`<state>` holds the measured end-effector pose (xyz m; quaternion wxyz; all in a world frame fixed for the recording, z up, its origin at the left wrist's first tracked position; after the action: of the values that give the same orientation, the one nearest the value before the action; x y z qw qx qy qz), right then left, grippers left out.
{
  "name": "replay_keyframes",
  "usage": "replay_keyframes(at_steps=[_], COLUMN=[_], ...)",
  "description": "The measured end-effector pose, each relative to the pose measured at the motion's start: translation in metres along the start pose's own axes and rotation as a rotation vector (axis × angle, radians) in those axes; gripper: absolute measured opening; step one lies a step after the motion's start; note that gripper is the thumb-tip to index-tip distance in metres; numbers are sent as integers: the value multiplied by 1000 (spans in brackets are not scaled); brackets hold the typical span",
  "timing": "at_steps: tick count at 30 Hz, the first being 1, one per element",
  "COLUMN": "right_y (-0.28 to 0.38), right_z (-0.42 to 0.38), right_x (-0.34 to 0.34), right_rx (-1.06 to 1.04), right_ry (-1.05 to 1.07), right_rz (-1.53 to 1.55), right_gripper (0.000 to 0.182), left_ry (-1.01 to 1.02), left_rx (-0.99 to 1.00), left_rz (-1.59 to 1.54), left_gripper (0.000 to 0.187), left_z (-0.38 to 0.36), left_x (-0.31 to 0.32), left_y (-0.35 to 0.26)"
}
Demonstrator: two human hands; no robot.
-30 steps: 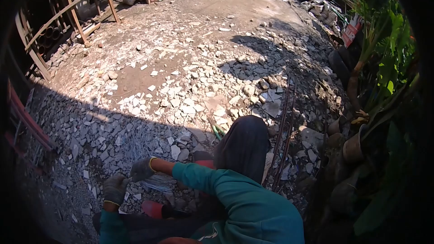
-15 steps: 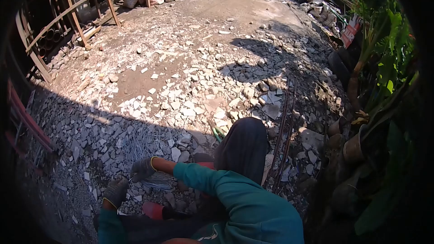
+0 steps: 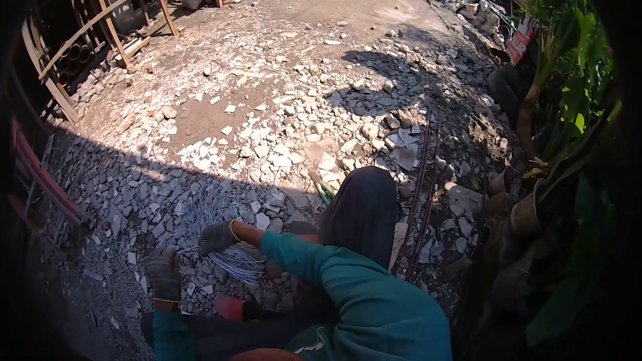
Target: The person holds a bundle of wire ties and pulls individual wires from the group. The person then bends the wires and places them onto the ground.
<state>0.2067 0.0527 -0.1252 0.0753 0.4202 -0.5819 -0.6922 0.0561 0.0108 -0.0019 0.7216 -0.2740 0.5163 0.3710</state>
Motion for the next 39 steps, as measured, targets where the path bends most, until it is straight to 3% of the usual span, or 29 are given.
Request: replay_keyframes(at_steps=[3,6,8,12,14,15,17,18,24,26,33,35,39], right_y=[6,4,-6,-19,-16,-14,-11,-8,-4,-5,2,-2,-2], right_z=[-6,-2,4,9,5,3,0,-1,-4,-2,-13,-10,-7], right_x=[1,2,6,11,11,9,5,3,-13,-15,-19,-15,-16], right_rx=[99,-18,-5,-15,-25,-26,0,0,95,55,129,134,75], right_ry=[67,31,20,23,91,90,74,74,5,13,43,67,33], right_rz=[120,145,-1,-70,-72,-72,-15,-15,5,-15,23,84,99], right_gripper=[37,38,38,37,39,39,39,39,44,43,45,46,46], left_ry=[-103,-38,87,-26,566,566,574,574,292,-156,-11,-296,-261], left_rx=[-4,-90,-123,-144,-683,-683,-934,-934,-742,-169,-56,96,64], left_rz=[-10,-94,-178,-263,-848,-848,-1437,-1437,-1053,-435,91,102,96], left_gripper=[14,13,14,18,18,18,16,16,17,25,22,20,21], left_z=[1,-1,-9,-28,-41,-41,-50,-50,-35,-21,-5,-7,-6], left_x=[-19,-12,8,39,85,81,76,76,78,43,2,-20,-22], left_y=[-8,5,17,43,58,58,44,43,57,38,-3,-15,-9])
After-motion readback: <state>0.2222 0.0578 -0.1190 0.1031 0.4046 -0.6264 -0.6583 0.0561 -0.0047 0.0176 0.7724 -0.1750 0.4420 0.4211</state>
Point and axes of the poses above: each hand's wrist, its own z-axis towards the middle knuckle, its own x-axis out of the palm, y = z × x, the point moved 7 cm from there along z, towards the middle knuckle
